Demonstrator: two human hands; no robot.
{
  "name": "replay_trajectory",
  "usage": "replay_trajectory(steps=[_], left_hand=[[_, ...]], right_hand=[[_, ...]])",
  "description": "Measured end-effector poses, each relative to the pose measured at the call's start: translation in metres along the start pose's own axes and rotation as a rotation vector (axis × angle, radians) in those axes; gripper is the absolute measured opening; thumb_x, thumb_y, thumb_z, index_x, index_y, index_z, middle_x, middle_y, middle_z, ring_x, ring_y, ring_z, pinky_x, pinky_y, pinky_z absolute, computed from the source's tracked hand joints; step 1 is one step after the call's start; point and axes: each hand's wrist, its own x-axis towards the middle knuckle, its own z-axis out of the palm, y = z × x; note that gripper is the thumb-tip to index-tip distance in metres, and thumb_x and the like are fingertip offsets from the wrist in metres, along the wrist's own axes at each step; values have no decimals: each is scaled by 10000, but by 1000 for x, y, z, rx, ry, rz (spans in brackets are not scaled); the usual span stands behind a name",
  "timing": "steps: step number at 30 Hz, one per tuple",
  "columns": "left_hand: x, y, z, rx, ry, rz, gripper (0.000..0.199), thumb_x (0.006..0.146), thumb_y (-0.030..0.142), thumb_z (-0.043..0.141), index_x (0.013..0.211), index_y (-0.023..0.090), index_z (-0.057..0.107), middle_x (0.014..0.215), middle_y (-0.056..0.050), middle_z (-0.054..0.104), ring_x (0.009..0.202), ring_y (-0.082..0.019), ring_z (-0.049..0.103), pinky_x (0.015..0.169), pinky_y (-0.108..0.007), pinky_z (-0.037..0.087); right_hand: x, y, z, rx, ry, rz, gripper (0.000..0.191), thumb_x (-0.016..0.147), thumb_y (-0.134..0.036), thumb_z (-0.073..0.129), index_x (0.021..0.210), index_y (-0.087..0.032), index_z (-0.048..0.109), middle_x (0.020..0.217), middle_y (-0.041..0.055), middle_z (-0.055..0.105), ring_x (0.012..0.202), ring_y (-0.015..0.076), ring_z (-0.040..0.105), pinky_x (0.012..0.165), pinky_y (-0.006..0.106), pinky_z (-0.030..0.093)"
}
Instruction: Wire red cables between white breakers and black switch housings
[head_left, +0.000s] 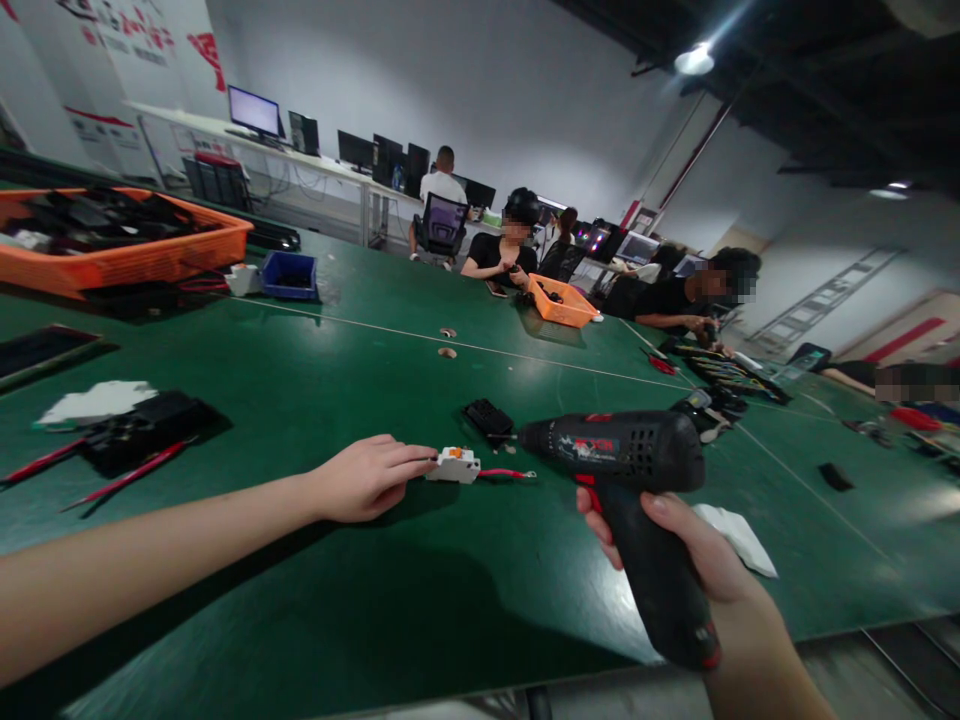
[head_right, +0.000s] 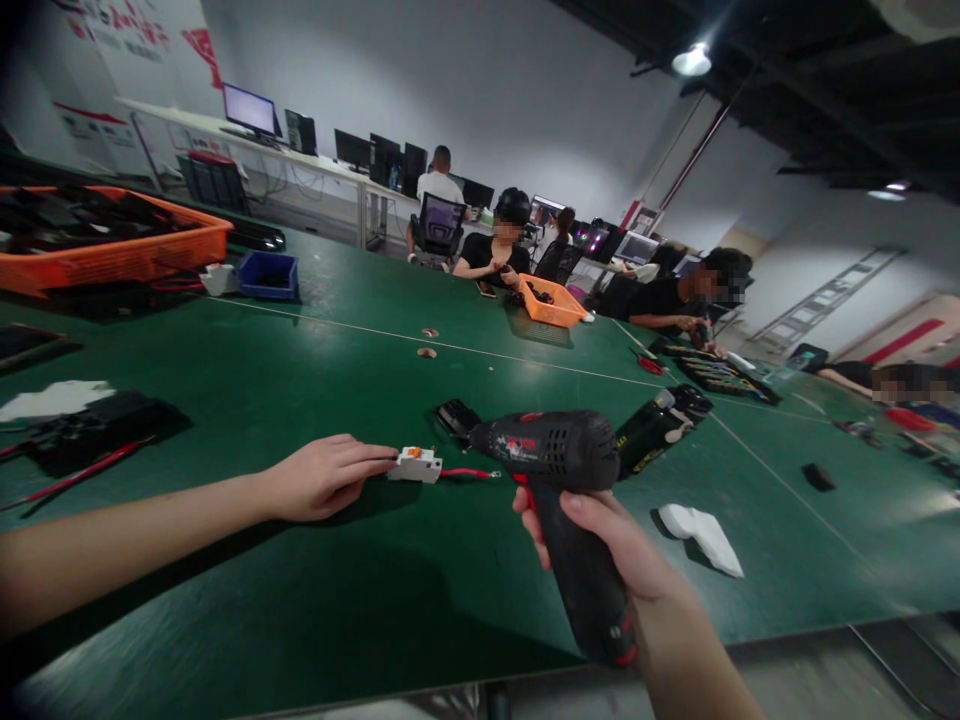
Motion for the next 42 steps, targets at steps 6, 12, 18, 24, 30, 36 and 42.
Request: replay_trajectory(steps=[6,12,18,24,30,36,42], left_hand=[[0,0,0,-5,9,-6,503,879,142,502,1376,219,509,1361,-106,609,1024,-183,656,863,-329,522],[1,4,0,62,14,-19,461,891,133,496,1342,213,551,1355,-95,628,1078,-203,648,938,-381,504],[3,6,2,92,14,-30,473,891,131,492,1353,221,551,1359,-96,629,1103,-211,647,949,-405,504],[6,3,6,77,53,-80,453,910,155,499,1358,219,510,1338,-105,637,1103,-221,643,931,-409,502],[7,0,9,44,64,-149,410,937,214,523,1345,221,489,1245,-111,680,1099,-231,651,917,-406,505],[6,-4,13,31,67,-200,356,946,311,561,1286,211,528,1149,-105,710,1029,-244,678,882,-415,526],[6,-6,16,2,60,-219,334,951,340,569,1257,209,549,1125,-96,719,999,-234,685,872,-401,530]], right_hand=[[47,-9,-22,-369,183,-259,472,718,-484,808,1022,-139,699,933,100,703,741,200,635,671,328,525],[108,2,-52,-1176,451,-292,484,814,-616,626,902,-143,671,785,79,685,733,248,627,637,322,438],[130,28,-85,-1600,603,-110,494,827,-620,583,982,-161,677,899,151,726,854,326,690,681,350,455],[130,36,-106,-1608,550,12,575,822,-657,568,1026,-135,692,964,179,727,883,323,692,746,371,483],[130,41,-109,-1623,539,48,550,826,-639,570,1020,-142,703,983,180,709,932,332,678,811,400,483],[116,39,-93,-1698,553,-292,436,883,-409,550,1139,-69,641,1169,223,627,1030,339,624,881,425,469],[109,52,-52,-1419,157,-824,312,927,-347,583,1153,-140,645,1228,148,602,1129,268,579,988,416,455]])
